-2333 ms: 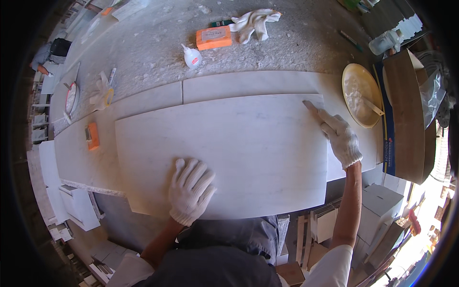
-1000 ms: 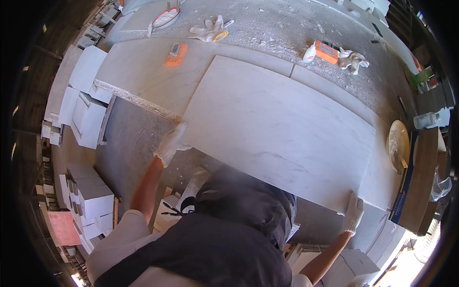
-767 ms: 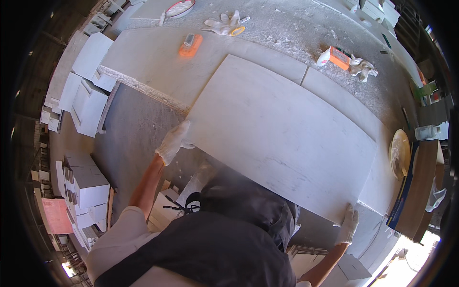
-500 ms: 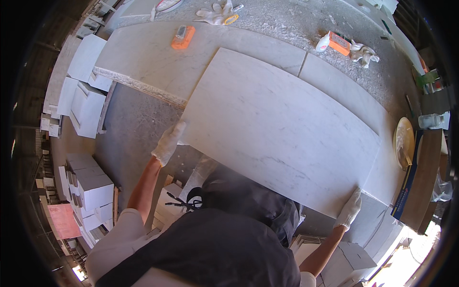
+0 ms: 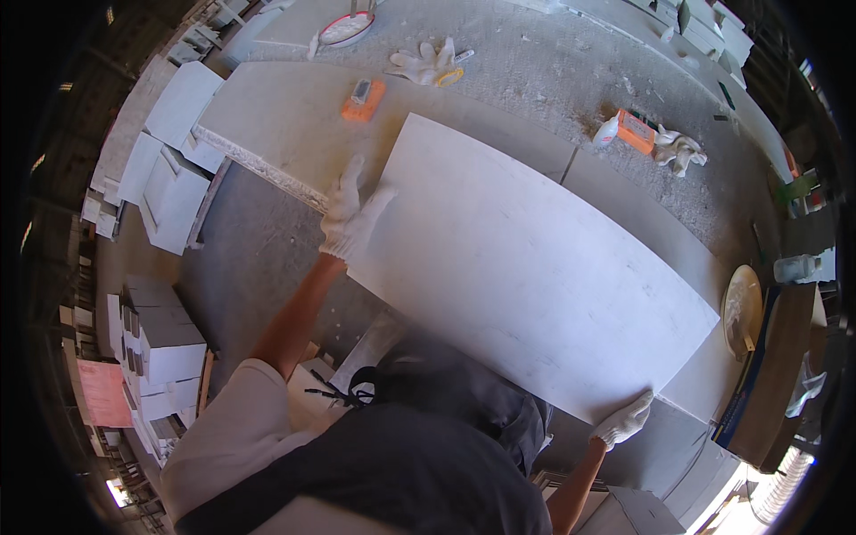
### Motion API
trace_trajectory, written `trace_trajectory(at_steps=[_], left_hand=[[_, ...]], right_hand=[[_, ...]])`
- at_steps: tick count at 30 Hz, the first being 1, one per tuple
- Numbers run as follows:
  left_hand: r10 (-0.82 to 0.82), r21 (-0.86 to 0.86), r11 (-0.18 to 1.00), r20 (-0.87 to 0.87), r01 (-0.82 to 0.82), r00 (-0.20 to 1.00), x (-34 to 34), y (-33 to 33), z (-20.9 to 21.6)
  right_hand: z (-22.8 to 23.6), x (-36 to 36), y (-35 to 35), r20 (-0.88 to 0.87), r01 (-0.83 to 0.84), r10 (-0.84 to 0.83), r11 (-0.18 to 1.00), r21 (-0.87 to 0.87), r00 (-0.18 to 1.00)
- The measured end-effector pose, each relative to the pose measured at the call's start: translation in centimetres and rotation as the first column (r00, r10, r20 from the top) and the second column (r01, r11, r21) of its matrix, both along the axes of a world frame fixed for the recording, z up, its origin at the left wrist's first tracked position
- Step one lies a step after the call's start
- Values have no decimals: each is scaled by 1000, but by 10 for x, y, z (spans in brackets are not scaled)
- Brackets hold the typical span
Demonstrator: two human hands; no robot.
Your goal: The person repeatedly picks up large white stone slabs from a workbench, wipes their surfaces with gloved hands, and stacks them on a nearby rack. The person also briefly moves a floor fan out of the way before resuming handling the slabs.
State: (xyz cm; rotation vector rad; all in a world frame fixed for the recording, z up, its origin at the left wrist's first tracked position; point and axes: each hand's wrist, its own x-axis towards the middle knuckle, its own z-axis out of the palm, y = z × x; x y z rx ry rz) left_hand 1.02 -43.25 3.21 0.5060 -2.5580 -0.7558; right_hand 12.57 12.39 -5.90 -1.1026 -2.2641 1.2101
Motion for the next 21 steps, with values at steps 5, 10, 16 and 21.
trace_trajectory(at_steps=[5, 10, 16, 21], left_hand=[[-190, 777, 630, 164, -8, 968, -58, -6, 35], [-303, 748, 654, 396, -113, 867, -65, -3, 51], [-225, 674, 717, 468, -181, 854, -76, 3, 40], [-204, 646, 735, 498, -204, 843, -80, -5, 31]], right_hand=[[-15, 1, 2, -55, 1, 6, 991, 131, 998], [-12, 7, 8, 0, -55, 55, 997, 47, 998], [16, -1, 11, 129, 16, 8, 984, -177, 992], [45, -11, 7, 209, 28, 17, 978, -208, 978]])
